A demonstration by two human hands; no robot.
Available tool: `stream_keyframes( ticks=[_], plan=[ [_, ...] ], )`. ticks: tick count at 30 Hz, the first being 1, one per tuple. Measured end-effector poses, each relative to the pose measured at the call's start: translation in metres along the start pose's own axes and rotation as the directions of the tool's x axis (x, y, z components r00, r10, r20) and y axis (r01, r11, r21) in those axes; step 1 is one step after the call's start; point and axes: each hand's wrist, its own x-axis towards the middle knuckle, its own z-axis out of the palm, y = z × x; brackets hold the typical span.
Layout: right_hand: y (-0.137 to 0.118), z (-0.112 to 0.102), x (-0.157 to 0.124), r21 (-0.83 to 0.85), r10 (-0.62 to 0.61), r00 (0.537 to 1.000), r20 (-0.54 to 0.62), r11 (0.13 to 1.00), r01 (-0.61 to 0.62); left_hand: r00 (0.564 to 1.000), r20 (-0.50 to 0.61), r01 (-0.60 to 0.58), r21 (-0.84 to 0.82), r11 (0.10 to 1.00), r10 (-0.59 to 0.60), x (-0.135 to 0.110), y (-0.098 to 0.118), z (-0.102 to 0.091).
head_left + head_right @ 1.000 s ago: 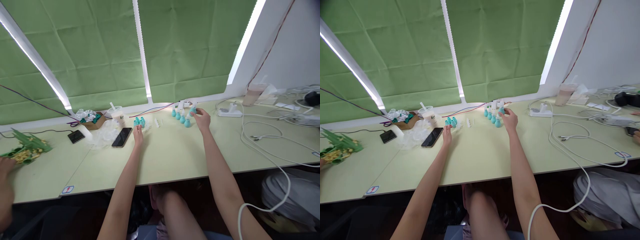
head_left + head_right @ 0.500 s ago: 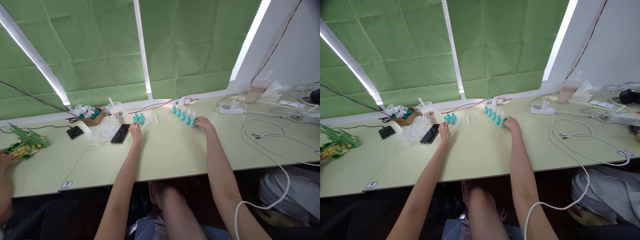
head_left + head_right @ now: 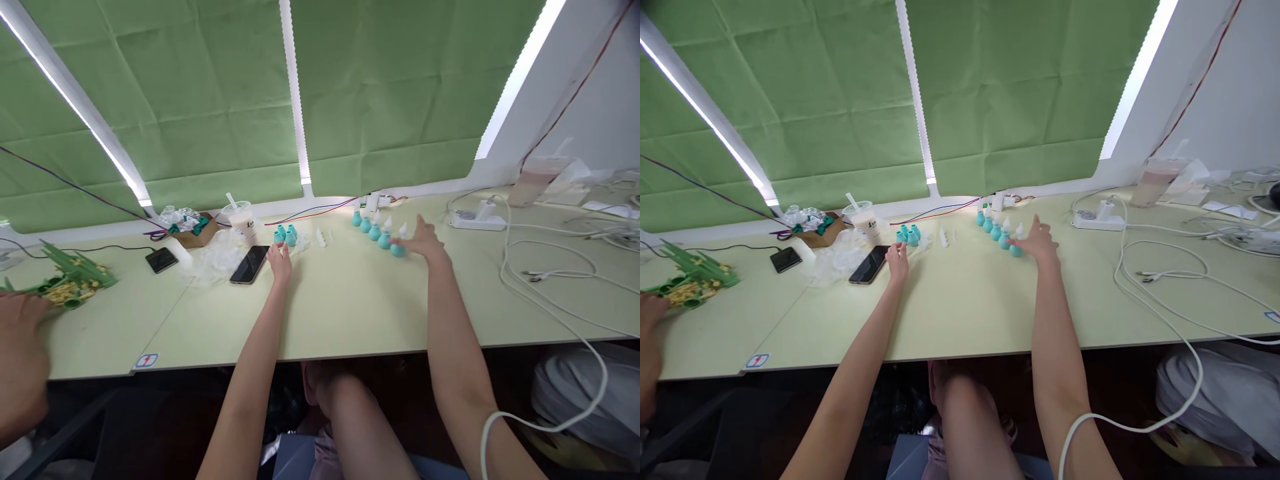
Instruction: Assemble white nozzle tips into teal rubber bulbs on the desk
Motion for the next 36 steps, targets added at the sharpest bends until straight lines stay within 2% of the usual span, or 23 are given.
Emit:
stream_keyframes(
  ticks=[1,2,3,4,5,7,9,10,13,17,21,23,24,26,28,30,32,36],
  plan=[
    [-0.010,0.000,-0.005,0.056,-0.055,0.986,-0.159,0.996,0.065,1.000,0.005,-0.005,0.003,1.000,0.005,0.000,0.000,0.000],
    [-0.023,0.002,-0.012,0.094,-0.124,0.938,-0.323,0.982,0.162,1.000,0.011,-0.014,0.008,1.000,0.014,-0.001,0.001,0.000],
    [-0.038,0.008,-0.022,0.099,-0.205,0.875,-0.439,0.957,0.273,1.000,0.017,-0.026,0.015,1.000,0.025,-0.001,0.001,0.000],
    [-0.053,0.017,-0.033,0.084,-0.291,0.816,-0.499,0.921,0.380,0.999,0.021,-0.036,0.022,0.999,0.036,-0.002,0.001,0.000],
    [-0.067,0.028,-0.046,0.058,-0.392,0.769,-0.505,0.874,0.483,0.999,0.022,-0.042,0.028,0.999,0.042,-0.002,0.001,0.000],
    [-0.092,0.056,-0.071,-0.006,-0.619,0.698,-0.359,0.750,0.662,0.999,0.019,-0.044,0.030,0.999,0.043,-0.002,0.001,0.000],
    [-0.109,0.082,-0.088,-0.045,-0.732,0.652,-0.199,0.671,0.740,0.999,0.014,-0.039,0.022,0.999,0.038,-0.002,0.001,-0.001],
    [-0.114,0.094,-0.092,-0.060,-0.752,0.643,-0.149,0.655,0.753,0.999,0.014,-0.039,0.017,0.999,0.039,-0.003,0.000,-0.001],
    [-0.125,0.116,-0.083,-0.089,-0.716,0.689,-0.116,0.698,0.711,0.998,0.031,-0.055,0.014,0.998,0.055,-0.003,0.000,-0.001],
    [-0.135,0.129,-0.051,-0.131,-0.654,0.753,-0.069,0.754,0.643,0.996,0.066,-0.066,0.006,0.998,0.065,-0.004,0.000,0.000],
    [-0.137,0.137,-0.034,-0.099,-0.645,0.763,0.038,0.757,0.645,0.995,0.073,-0.066,0.019,0.998,0.065,-0.005,0.000,0.001],
    [-0.136,0.139,-0.033,0.004,-0.648,0.761,0.042,0.761,0.648,0.994,0.082,-0.079,0.029,0.996,0.076,-0.006,-0.001,0.002],
    [-0.135,0.139,-0.033,0.090,-0.632,0.775,0.029,0.774,0.627,0.992,0.089,-0.096,0.034,0.995,0.093,-0.006,0.000,0.003],
    [-0.133,0.139,-0.034,0.335,-0.555,0.831,0.023,0.788,0.517,0.982,0.114,-0.158,0.035,0.987,0.153,-0.009,0.002,0.003],
    [-0.134,0.139,-0.037,0.616,-0.486,0.869,0.094,0.714,0.333,0.955,0.165,-0.248,0.001,0.969,0.244,-0.013,0.006,0.004],
    [-0.136,0.140,-0.041,0.806,-0.490,0.850,0.191,0.572,0.149,0.921,0.237,-0.302,-0.063,0.951,0.308,-0.016,0.012,0.004],
    [-0.138,0.140,-0.047,0.881,-0.531,0.806,0.262,0.473,0.025,0.902,0.286,-0.296,-0.133,0.946,0.322,-0.019,0.018,0.004],
    [-0.144,0.140,-0.058,0.899,-0.550,0.769,0.327,0.433,-0.073,0.939,0.252,-0.165,-0.270,0.949,0.235,-0.020,0.026,0.004]
  ],
)
